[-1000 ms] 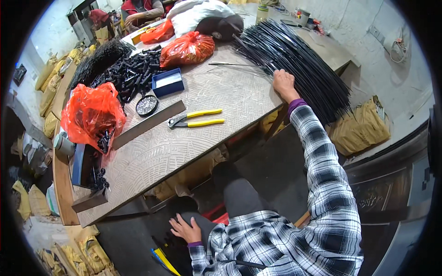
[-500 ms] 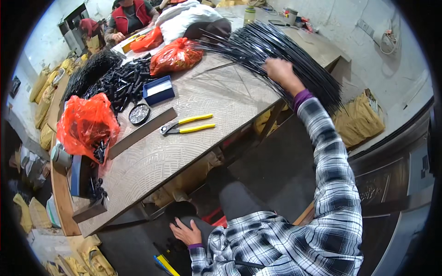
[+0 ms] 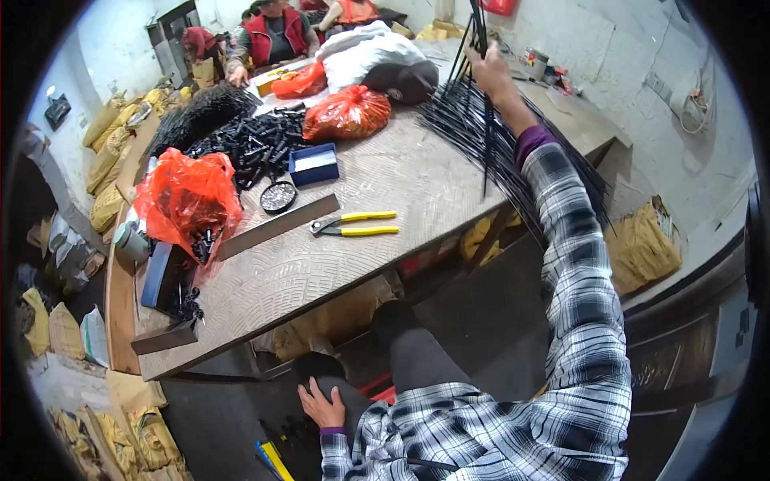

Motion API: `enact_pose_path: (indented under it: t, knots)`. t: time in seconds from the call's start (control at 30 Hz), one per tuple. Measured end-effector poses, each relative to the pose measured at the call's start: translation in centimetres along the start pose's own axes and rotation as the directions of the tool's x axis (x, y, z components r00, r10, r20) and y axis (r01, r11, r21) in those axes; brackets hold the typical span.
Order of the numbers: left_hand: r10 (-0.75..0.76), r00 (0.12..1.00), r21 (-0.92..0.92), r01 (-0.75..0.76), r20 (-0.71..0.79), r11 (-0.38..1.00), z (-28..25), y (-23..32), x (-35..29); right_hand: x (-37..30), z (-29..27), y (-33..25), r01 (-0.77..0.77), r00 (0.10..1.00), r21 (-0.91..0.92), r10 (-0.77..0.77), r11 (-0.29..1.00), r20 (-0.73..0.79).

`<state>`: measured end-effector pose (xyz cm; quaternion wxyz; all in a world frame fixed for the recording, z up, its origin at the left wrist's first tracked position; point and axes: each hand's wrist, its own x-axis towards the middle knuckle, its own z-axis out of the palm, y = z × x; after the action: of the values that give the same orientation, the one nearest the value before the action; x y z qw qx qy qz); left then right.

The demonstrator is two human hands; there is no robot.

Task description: Assembling and crimping plastic components onto wire harnesses at a mechanical assembly station.

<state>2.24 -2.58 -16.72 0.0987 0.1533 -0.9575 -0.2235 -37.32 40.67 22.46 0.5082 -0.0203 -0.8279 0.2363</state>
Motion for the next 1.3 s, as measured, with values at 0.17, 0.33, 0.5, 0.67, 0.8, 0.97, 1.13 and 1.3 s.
enact_pose_path:
  t: [0.17, 0.33, 0.5, 0.67, 0.8, 0.97, 1.13, 1.3]
  knots:
    - [0.073, 0.997, -0.014, -0.073, 0.01, 0.997, -1.2, 0.8, -0.3, -9.4, 4.5, -1.2, 0.044, 0.987, 0.337, 0.012, 0.941, -0.161]
    - [0.156, 0.986, -0.575, -0.096, 0.055, 0.813, -7.6, 7.8, 3.0, -11.4, 5.3, -3.0, 0.059, 0.959, 0.346, -0.149, 0.936, 0.24]
    - [0.561, 0.827, -0.844, -0.331, -0.044, 0.422, -15.0, 21.6, 8.6, -10.7, 0.0, -11.5, 0.022, 0.859, 0.375, -0.21, 0.927, 0.467]
    - [0.363, 0.927, -0.95, -0.197, -0.099, 0.243, -17.4, 30.3, 19.5, -16.2, -3.6, -15.9, 0.101, 0.793, 0.521, -0.385, 0.848, 0.472]
    - [0.339, 0.939, -0.988, 0.105, 0.06, -0.116, -19.2, 28.5, 21.1, -23.0, -7.7, -15.5, -0.39, 0.531, 0.648, -0.415, 0.654, 0.738]
    - [0.482, 0.872, -0.981, 0.16, 0.091, -0.105, -20.1, 27.2, 18.7, -25.7, -8.8, -17.9, -0.907, 0.278, 0.378, -0.41, 0.187, 0.869]
    - [0.411, 0.9, -0.989, 0.14, 0.144, 0.04, -20.9, 25.7, 18.4, -26.2, -6.6, -19.7, -0.797, 0.508, 0.589, -0.381, 0.132, 0.773]
    - [0.325, 0.943, -0.993, 0.04, 0.075, 0.111, -21.1, 23.8, 18.8, -26.0, -4.6, -19.6, -0.647, 0.67, 0.724, -0.276, 0.237, 0.689]
